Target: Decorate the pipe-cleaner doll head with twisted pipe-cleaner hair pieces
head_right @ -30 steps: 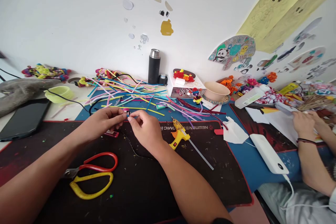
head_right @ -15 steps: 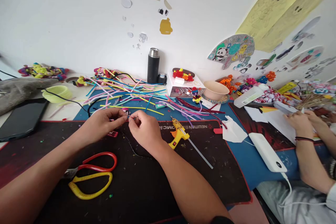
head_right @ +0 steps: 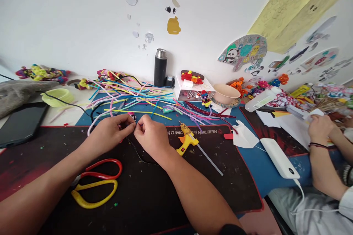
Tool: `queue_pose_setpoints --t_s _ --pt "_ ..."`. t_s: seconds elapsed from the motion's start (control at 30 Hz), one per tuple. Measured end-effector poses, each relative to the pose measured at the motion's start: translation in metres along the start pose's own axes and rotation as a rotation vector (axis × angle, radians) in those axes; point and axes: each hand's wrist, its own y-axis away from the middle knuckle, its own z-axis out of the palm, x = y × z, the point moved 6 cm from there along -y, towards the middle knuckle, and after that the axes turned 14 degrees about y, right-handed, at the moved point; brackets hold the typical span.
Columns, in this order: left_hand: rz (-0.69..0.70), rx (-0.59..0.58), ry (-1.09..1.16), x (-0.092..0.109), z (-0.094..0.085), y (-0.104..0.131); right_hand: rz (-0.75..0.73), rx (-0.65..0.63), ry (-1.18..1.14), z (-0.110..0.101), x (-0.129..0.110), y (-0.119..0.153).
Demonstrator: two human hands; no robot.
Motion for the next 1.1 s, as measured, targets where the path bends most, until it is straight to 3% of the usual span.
queue_pose_setpoints --t_s 0.1,0.23,0.37,0.6,0.8,1.1 --pt "-0.067 -0.046 0.150 -0.010 -0.003 -0.003 0.051 -0.014 -0.115 -0.002 0.001 -0.001" --pt "-0.280 -0.159 0.440 -0.022 -0.007 -0.004 0.084 -0.025 -0.312 -0.005 0.002 -0.002" --pt "-0.406 -0.207 0.592 -0.023 -0.006 -0.002 0.075 -0.021 -0.334 -0.006 0.002 -0.002" --pt "-0.501 -0.137 0.782 -0.028 -0.004 -0.002 0.100 -0.046 -0.433 -0.004 0.003 -0.002" --pt "-0.450 0.034 0.860 -0.027 -0.015 -0.007 0.075 -0.138 -0.560 -0.002 -0.002 0.000" --pt "-0.318 0.042 0.635 -0.026 -0.014 -0.009 -0.006 -0.102 -0.456 -0.003 -0.008 0.002"
